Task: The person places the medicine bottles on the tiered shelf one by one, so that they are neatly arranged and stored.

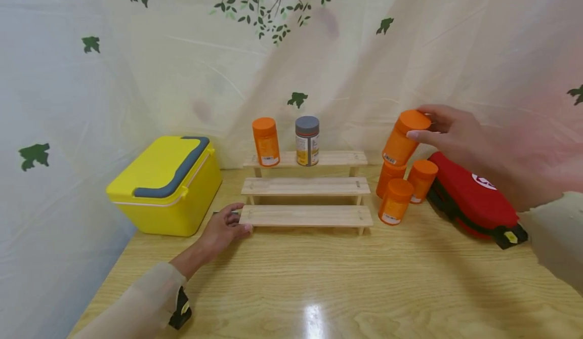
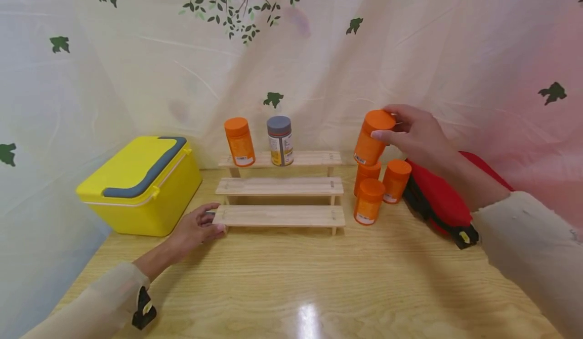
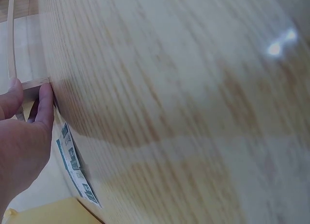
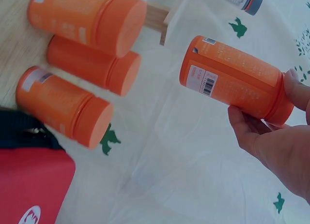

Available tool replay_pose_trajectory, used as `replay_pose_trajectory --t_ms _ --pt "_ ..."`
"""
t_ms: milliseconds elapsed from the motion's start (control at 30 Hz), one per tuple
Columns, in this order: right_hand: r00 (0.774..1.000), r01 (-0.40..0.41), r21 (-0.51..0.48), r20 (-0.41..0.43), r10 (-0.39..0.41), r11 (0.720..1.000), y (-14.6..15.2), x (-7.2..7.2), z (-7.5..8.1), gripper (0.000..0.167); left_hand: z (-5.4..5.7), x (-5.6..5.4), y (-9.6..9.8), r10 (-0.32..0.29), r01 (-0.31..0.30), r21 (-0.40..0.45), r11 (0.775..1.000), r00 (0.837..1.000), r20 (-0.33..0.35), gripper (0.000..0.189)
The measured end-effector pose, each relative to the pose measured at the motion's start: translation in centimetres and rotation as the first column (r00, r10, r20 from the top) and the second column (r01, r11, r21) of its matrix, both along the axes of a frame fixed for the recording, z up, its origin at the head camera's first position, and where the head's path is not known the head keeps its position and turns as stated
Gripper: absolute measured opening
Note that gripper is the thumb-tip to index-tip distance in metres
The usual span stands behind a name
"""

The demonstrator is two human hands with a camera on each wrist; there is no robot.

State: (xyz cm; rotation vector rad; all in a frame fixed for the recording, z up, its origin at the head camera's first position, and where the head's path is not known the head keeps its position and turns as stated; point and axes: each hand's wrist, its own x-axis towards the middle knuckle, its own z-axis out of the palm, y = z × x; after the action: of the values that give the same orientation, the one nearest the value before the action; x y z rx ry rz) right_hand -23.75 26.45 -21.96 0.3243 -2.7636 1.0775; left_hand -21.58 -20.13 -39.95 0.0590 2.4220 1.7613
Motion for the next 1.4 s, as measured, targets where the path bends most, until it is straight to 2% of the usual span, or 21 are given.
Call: replay_pose_trajectory --t_ms 200,400,633,900,1167,1400 --pt "0.998 -0.060 -0.052 -0.027 0.059 0.997 -2.4 -1.6 0.2 0.061 -0.1 0.1 0.0 0.003 -0.003 -0.003 1.000 1.000 -0.005 0.062" --pt "0.995 -0.098 -0.050 0.015 0.099 0.994 -4.5 -2.6 0.2 0.067 -0.1 0.0 0.0 0.003 -0.003 -0.005 1.000 1.000 0.009 0.061" --pt "0.988 -0.151 -0.098 0.025 0.154 0.984 -6.3 -3.6 0.0 0.065 0.0 0.0 -0.1 -0.007 0.007 0.002 1.000 1.000 -0.004 0.062" --pt "0.988 -0.143 -0.108 0.042 0.148 0.984 -7.5 -4.8 -0.1 0.065 0.1 0.2 0.1 0.003 -0.003 0.021 1.000 1.000 0.012 0.062" --pt "0.985 -0.149 -0.152 0.062 0.160 0.977 -8.0 -6.3 -0.7 0.060 0.1 0.2 0.0 -0.011 0.011 0.026 1.000 1.000 0.005 0.061" --pt "0.984 -0.131 -0.125 0.103 0.145 0.983 -8.6 -6.8 -1.2 0.058 0.0 0.1 -0.1 -0.012 0.012 0.016 1.000 1.000 -0.004 0.062"
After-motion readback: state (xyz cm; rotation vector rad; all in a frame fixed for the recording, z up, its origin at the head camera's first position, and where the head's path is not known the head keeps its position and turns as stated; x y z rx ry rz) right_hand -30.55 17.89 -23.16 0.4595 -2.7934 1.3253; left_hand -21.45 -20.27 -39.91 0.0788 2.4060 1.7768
